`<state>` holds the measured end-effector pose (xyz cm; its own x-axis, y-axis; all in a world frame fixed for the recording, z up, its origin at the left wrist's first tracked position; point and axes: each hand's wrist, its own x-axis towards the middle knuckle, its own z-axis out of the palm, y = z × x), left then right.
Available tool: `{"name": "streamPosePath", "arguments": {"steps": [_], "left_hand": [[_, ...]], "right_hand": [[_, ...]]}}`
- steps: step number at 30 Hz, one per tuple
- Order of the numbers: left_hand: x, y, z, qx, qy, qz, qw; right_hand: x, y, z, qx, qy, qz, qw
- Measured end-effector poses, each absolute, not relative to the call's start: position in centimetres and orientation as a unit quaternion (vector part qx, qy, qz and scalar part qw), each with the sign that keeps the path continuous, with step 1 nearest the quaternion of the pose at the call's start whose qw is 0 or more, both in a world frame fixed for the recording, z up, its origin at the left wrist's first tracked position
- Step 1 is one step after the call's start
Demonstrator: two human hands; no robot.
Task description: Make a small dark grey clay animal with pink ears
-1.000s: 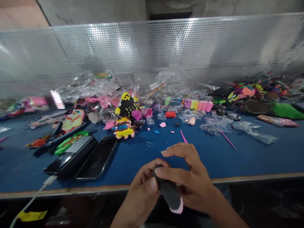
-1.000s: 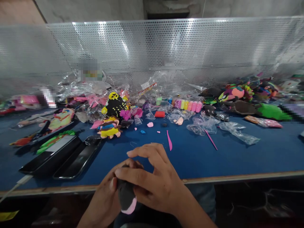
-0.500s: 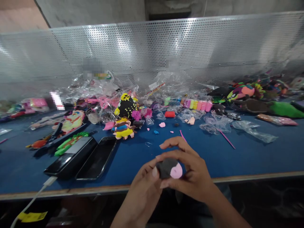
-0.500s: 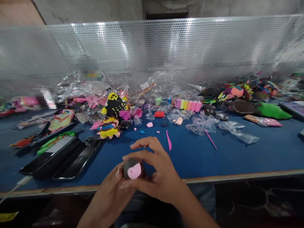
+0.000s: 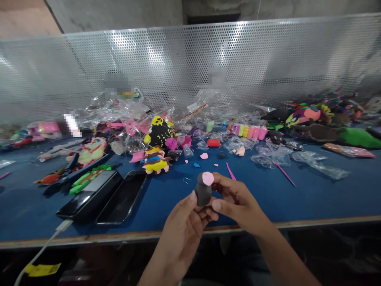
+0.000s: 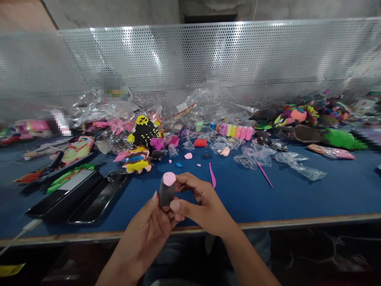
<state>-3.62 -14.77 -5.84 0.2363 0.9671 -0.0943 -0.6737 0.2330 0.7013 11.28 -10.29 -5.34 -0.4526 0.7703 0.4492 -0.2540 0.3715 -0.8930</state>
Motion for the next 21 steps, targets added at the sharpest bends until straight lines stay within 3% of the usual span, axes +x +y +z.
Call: {"name": "streamPosePath", "arguments": {"steps": [21], "left_hand": [[-3.6, -14.9, -5.6, 0.357, 0.236, 0.532, 0.730]], "right_hand": [[11.1, -11.5, -4.1, -0.249, -0.643, 0.528, 0.495]]}}
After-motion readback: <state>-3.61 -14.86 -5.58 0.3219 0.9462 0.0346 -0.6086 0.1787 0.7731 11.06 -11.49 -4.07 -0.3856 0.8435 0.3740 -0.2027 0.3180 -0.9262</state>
